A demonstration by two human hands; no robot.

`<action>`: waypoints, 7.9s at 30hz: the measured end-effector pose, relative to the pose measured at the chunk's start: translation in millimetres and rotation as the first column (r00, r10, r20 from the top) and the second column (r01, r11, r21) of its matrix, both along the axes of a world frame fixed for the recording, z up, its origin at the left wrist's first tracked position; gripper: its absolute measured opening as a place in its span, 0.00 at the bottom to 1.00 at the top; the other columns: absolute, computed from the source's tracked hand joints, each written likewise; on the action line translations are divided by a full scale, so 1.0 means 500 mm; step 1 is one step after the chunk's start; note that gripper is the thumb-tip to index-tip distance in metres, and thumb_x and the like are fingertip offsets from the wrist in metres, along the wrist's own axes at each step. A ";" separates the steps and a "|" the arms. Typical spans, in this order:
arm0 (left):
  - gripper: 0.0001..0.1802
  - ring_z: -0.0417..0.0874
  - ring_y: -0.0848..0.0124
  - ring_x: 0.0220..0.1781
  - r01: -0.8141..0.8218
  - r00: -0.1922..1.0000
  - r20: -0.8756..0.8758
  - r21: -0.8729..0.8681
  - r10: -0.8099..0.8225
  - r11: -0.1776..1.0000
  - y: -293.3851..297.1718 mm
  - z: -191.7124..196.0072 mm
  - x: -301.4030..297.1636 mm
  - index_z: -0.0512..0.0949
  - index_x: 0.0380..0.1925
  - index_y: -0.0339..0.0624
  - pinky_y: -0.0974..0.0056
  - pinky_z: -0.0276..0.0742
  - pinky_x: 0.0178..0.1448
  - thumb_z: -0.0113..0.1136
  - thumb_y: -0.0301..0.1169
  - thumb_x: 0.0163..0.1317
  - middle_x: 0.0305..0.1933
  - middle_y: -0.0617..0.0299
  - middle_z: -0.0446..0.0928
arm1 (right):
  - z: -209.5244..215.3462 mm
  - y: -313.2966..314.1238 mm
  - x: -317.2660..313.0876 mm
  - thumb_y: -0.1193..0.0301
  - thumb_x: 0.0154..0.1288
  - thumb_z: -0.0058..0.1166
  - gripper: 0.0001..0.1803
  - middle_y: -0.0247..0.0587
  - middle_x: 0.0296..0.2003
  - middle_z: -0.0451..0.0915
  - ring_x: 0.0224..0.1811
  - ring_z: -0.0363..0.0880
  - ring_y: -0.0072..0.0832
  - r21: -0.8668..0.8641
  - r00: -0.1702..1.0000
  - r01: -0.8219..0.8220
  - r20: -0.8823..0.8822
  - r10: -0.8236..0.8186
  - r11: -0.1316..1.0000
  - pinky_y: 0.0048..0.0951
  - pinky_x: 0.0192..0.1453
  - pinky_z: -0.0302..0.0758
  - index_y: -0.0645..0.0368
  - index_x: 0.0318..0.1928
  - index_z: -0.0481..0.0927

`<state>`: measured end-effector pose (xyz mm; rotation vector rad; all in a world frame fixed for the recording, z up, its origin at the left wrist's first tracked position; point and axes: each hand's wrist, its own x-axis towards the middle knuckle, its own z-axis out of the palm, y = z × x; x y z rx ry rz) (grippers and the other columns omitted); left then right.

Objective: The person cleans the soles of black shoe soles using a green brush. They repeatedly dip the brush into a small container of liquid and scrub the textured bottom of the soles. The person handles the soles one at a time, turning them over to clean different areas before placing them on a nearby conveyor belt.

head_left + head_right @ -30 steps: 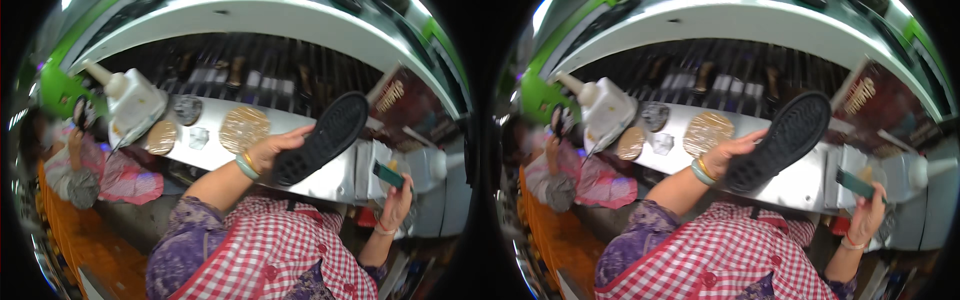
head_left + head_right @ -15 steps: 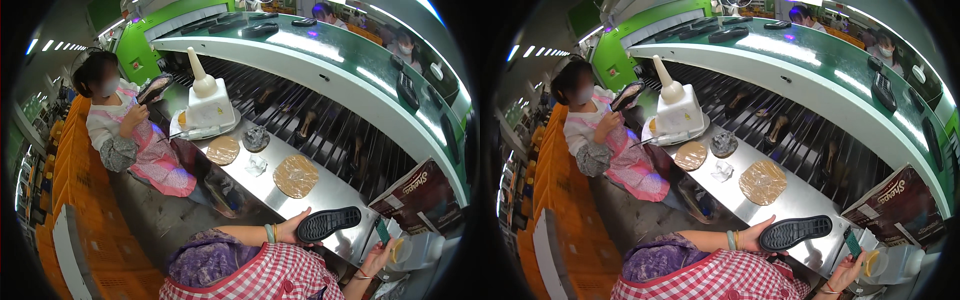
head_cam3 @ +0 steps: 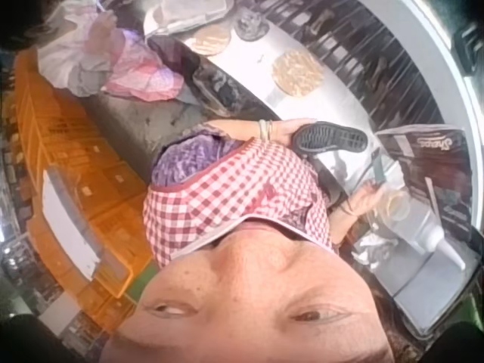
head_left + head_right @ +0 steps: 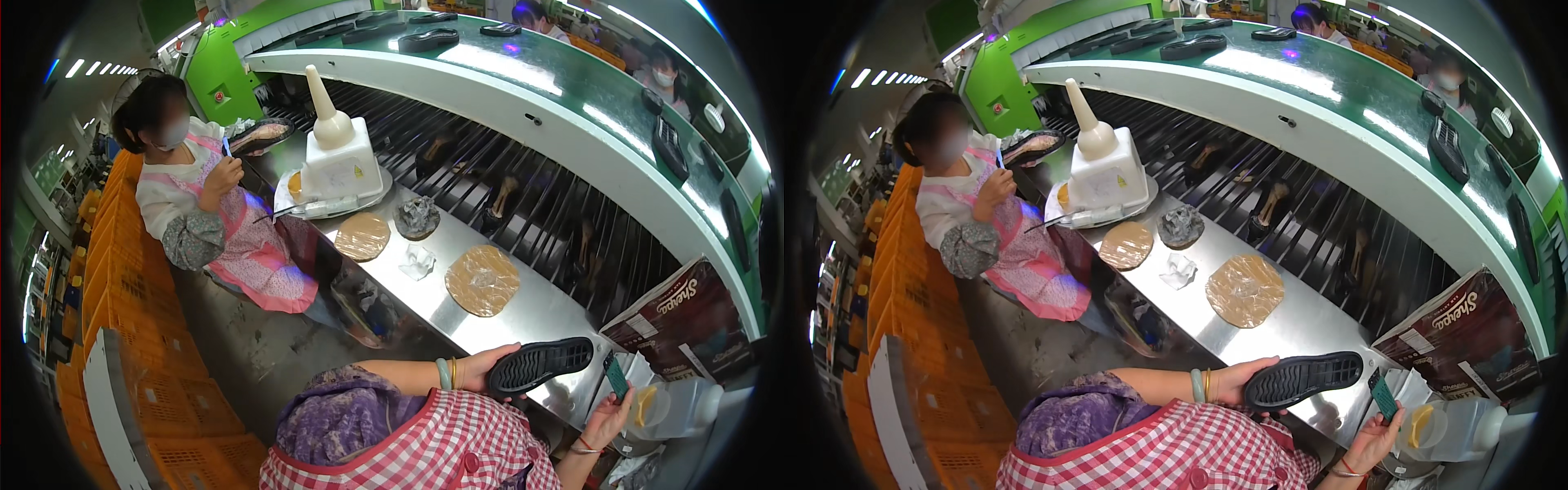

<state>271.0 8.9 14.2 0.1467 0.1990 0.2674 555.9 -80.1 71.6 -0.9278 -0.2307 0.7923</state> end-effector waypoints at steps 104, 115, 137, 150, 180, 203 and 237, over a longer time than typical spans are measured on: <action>0.44 0.55 0.34 0.67 -0.046 0.993 0.105 -0.037 0.050 0.998 -0.002 0.041 0.117 0.56 0.66 0.43 0.30 0.70 0.53 0.56 0.56 0.55 0.65 0.42 0.59 | 0.102 -0.014 -0.052 0.65 0.68 0.48 0.14 0.40 0.30 0.80 0.27 0.81 0.23 -0.006 0.963 -0.003 0.271 0.004 1.000 0.18 0.29 0.75 0.65 0.42 0.77; 0.46 0.60 0.37 0.65 -0.033 0.984 0.173 0.025 0.029 0.999 -0.023 0.088 0.110 0.55 0.65 0.38 0.35 0.71 0.57 0.59 0.54 0.53 0.64 0.38 0.60 | 0.107 0.020 -0.120 0.70 0.70 0.45 0.13 0.42 0.32 0.81 0.30 0.81 0.23 -0.113 0.879 -0.032 0.470 0.082 0.993 0.19 0.33 0.76 0.67 0.44 0.77; 0.39 0.77 0.55 0.53 -0.190 0.979 0.082 0.044 0.186 0.981 0.004 0.089 0.124 0.67 0.58 0.40 0.49 0.76 0.54 0.46 0.61 0.58 0.55 0.48 0.72 | 0.131 -0.016 -0.196 0.75 0.66 0.47 0.09 0.41 0.32 0.80 0.30 0.80 0.20 -0.140 0.825 -0.189 0.515 0.234 0.972 0.20 0.34 0.80 0.69 0.40 0.78; 0.39 0.75 0.57 0.56 -0.181 0.983 0.040 0.074 0.178 0.981 0.012 0.083 0.116 0.66 0.59 0.41 0.53 0.72 0.60 0.32 0.62 0.64 0.57 0.51 0.72 | 0.149 -0.041 -0.200 0.76 0.67 0.47 0.10 0.44 0.31 0.80 0.30 0.82 0.23 -0.240 0.639 -0.349 0.647 0.417 0.906 0.18 0.31 0.78 0.69 0.42 0.78; 0.27 0.83 0.61 0.36 0.336 0.855 -0.441 0.076 -0.271 0.939 0.234 0.127 -0.079 0.75 0.46 0.39 0.53 0.83 0.34 0.45 0.52 0.64 0.41 0.51 0.80 | 0.134 0.199 -0.248 0.70 0.64 0.53 0.12 0.40 0.32 0.82 0.28 0.80 0.20 -0.428 0.361 -0.800 0.217 0.907 0.420 0.17 0.28 0.76 0.65 0.42 0.81; 0.26 0.84 0.52 0.33 0.406 0.761 -0.598 0.137 -0.252 0.903 0.302 0.135 -0.049 0.76 0.44 0.34 0.42 0.80 0.23 0.49 0.49 0.62 0.39 0.45 0.80 | 0.123 0.143 -0.112 0.69 0.63 0.53 0.10 0.36 0.32 0.82 0.29 0.80 0.18 -0.621 0.353 -0.659 0.244 0.903 0.425 0.16 0.25 0.72 0.62 0.40 0.82; 0.36 0.77 0.55 0.54 -0.332 0.914 -0.079 0.413 0.397 0.848 0.083 0.128 0.023 0.64 0.58 0.33 0.50 0.75 0.57 0.51 0.49 0.56 0.55 0.46 0.72 | 0.163 0.062 -0.200 0.75 0.66 0.51 0.08 0.38 0.31 0.81 0.32 0.80 0.22 -0.032 0.737 -0.249 0.642 0.211 0.968 0.20 0.37 0.76 0.66 0.42 0.79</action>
